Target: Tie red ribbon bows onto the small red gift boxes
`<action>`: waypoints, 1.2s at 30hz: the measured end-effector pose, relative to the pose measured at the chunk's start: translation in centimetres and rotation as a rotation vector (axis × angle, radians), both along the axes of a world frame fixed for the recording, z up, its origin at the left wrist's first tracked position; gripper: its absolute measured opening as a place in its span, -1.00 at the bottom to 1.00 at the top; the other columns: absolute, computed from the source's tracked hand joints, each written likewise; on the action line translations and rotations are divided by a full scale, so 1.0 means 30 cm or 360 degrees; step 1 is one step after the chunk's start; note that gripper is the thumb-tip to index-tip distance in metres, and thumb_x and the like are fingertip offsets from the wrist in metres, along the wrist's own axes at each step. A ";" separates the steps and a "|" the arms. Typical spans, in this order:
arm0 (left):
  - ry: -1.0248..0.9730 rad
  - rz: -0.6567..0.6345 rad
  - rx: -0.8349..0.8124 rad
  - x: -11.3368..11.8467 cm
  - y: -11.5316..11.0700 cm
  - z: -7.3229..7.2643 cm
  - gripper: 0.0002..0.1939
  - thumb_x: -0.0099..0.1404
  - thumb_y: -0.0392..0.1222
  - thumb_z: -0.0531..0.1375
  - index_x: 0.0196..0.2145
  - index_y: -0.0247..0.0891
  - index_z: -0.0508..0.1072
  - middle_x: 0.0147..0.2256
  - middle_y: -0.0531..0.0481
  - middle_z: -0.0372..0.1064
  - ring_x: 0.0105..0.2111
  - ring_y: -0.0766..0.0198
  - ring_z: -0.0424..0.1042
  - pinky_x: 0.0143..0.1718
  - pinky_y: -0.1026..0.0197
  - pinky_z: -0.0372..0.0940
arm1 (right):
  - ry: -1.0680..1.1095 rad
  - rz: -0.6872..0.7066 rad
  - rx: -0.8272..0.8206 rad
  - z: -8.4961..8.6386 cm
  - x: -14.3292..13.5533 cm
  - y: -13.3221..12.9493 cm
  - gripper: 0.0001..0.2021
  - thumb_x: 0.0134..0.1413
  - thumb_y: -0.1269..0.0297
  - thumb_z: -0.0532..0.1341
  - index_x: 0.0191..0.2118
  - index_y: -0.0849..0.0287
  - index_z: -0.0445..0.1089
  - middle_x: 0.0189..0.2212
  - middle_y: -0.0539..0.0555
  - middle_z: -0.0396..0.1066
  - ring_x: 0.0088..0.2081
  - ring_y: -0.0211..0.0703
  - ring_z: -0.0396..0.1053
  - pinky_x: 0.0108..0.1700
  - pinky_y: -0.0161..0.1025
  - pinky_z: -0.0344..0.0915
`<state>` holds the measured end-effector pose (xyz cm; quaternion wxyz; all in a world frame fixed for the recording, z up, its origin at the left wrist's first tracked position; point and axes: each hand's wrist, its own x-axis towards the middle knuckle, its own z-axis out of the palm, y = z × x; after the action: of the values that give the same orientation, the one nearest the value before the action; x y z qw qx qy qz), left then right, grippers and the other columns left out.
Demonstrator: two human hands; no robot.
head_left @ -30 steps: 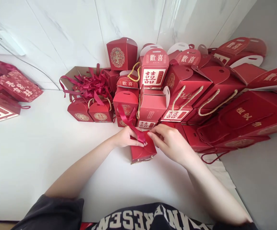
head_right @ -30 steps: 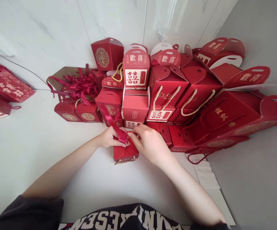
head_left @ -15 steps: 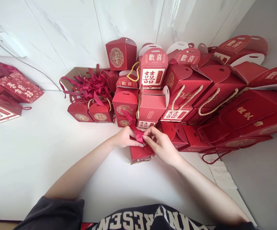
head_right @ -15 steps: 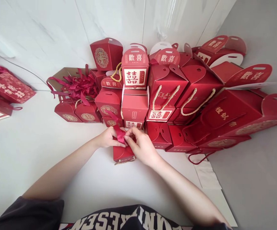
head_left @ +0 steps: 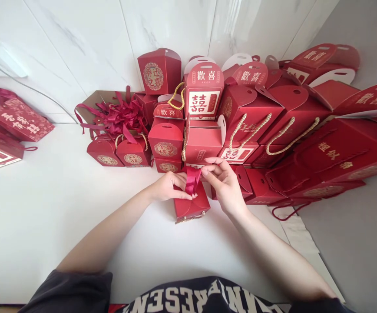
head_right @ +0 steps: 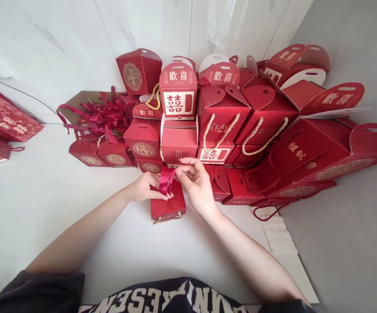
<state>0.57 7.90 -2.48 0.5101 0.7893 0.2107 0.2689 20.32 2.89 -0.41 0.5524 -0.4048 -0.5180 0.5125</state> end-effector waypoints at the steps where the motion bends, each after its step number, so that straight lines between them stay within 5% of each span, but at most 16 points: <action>1: -0.0001 0.0007 0.0019 0.000 0.000 0.001 -0.85 0.13 -0.17 0.40 -0.32 -0.26 0.67 -0.30 -0.16 0.61 -0.14 0.11 0.52 0.04 0.08 0.38 | -0.0072 0.0029 -0.0001 0.008 0.010 -0.001 -0.72 0.23 0.16 0.19 -0.01 0.07 0.20 -0.25 0.04 0.43 -0.16 -0.16 0.45 0.00 -0.14 0.38; 5: -0.0010 0.0004 0.0029 0.000 0.003 -0.006 -0.86 0.13 -0.13 0.39 -0.35 -0.24 0.67 -0.31 -0.15 0.60 -0.15 0.12 0.50 -0.02 0.09 0.39 | -0.0723 0.0165 0.0091 0.041 0.034 -0.033 -0.71 0.25 0.21 0.15 0.05 0.07 0.19 -0.04 0.14 0.39 -0.10 -0.11 0.42 -0.07 -0.13 0.40; 12: 0.0008 0.0009 0.0080 -0.005 0.013 -0.030 -0.88 0.13 -0.15 0.39 -0.38 -0.24 0.67 -0.38 -0.11 0.59 -0.17 0.13 0.48 0.00 0.10 0.37 | -0.1629 -0.0004 0.0229 0.051 -0.014 -0.080 -0.61 0.23 0.25 0.10 0.14 0.18 0.16 -0.10 0.27 0.40 -0.13 0.11 0.42 -0.23 -0.07 0.36; 18: 0.0005 0.0036 0.0062 -0.008 0.012 -0.032 -0.88 0.12 -0.18 0.40 -0.37 -0.26 0.67 -0.32 -0.11 0.59 -0.18 0.15 0.50 -0.05 0.15 0.40 | -0.1391 0.0077 0.0191 0.024 -0.044 -0.039 -0.66 0.22 0.30 0.09 0.11 0.11 0.22 -0.35 0.07 0.39 -0.32 -0.05 0.40 -0.30 -0.19 0.31; 22: -0.0005 0.0008 0.0055 -0.006 0.011 -0.021 -0.87 0.12 -0.21 0.40 -0.32 -0.25 0.67 -0.30 -0.12 0.61 -0.11 0.14 0.49 0.01 0.15 0.38 | -0.0647 0.0057 0.0123 0.012 -0.032 -0.013 -0.79 0.22 0.25 0.15 -0.04 0.10 0.29 -0.43 -0.03 0.35 -0.43 -0.20 0.37 -0.30 -0.25 0.34; 27: -0.0015 -0.0024 0.0061 -0.001 0.005 -0.005 -0.86 0.13 -0.22 0.40 -0.30 -0.23 0.67 -0.29 -0.12 0.61 -0.13 0.15 0.49 0.04 0.13 0.36 | -0.0008 -0.0204 0.0183 0.056 0.030 0.014 -0.85 0.23 0.19 0.20 -0.15 0.12 0.33 -0.38 0.00 0.41 -0.29 -0.20 0.43 -0.12 -0.20 0.38; 33: -0.0033 -0.0039 0.0046 -0.004 0.011 -0.016 -0.87 0.14 -0.20 0.39 -0.32 -0.23 0.67 -0.28 -0.14 0.60 -0.10 0.11 0.49 0.02 0.11 0.37 | -0.1064 0.0098 0.0048 0.112 0.044 -0.040 -0.78 0.25 0.16 0.13 -0.04 0.08 0.21 -0.34 0.01 0.45 -0.39 -0.16 0.40 -0.29 -0.22 0.31; 36: -0.0030 -0.0023 0.0067 -0.005 0.016 -0.026 -0.89 0.13 -0.19 0.39 -0.34 -0.22 0.67 -0.30 -0.11 0.60 -0.09 0.11 0.48 0.02 0.12 0.36 | -0.1426 0.0218 0.0076 0.102 0.012 -0.063 -0.74 0.24 0.25 0.08 0.03 0.11 0.19 -0.22 0.11 0.46 -0.28 -0.07 0.43 -0.28 -0.20 0.29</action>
<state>0.42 8.36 -3.26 0.4974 0.7988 0.1946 0.2770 20.69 0.99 2.65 0.2478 -0.5385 -0.7432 0.3101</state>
